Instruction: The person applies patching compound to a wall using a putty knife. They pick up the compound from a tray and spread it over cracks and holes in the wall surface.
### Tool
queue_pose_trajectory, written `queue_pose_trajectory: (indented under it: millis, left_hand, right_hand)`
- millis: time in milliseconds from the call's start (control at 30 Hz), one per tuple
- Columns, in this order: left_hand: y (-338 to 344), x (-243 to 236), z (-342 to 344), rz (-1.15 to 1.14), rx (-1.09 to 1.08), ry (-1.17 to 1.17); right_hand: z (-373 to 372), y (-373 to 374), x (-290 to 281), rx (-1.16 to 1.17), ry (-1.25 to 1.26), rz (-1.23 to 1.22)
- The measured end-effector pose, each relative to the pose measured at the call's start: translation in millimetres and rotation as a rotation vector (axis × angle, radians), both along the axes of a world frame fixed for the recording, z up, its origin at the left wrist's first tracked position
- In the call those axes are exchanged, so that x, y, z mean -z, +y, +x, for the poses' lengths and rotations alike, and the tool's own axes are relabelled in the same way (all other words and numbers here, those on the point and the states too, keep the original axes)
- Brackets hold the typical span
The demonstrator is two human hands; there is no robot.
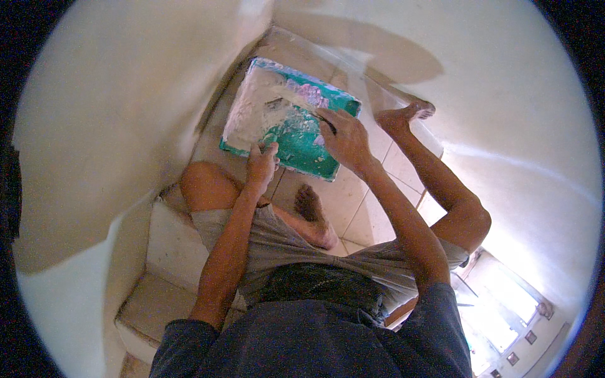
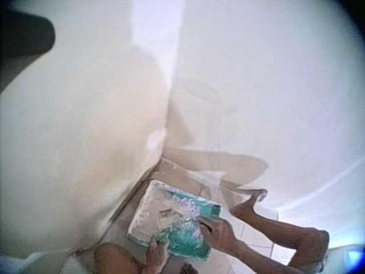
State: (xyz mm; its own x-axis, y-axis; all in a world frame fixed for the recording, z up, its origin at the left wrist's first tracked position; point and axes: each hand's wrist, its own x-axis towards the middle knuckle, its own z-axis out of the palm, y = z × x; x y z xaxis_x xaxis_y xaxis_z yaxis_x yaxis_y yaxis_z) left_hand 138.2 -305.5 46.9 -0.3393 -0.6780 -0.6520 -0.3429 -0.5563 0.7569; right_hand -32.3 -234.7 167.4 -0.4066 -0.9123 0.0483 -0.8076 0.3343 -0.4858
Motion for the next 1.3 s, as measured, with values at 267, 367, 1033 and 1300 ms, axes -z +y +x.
queue_pose_trajectory:
  millis: [267, 367, 1033, 1300]
  left_hand:
    - [-2, 19, 6, -0.194, 0.089, -0.053]
    - [-2, 19, 6, -0.191, 0.107, -0.036]
    - [6, 26, 30, -0.059, 0.266, -0.025]
    - [-38, -63, 33, 0.139, -0.144, 0.268]
  right_hand:
    - [-1, 37, -21, -0.133, 0.108, 0.092]
    - [-1, 40, -12, -0.157, 0.168, 0.114]
    - [-31, -7, 103, 0.246, -0.698, 0.205]
    - [-14, 24, 131, 0.396, -1.002, 0.257]
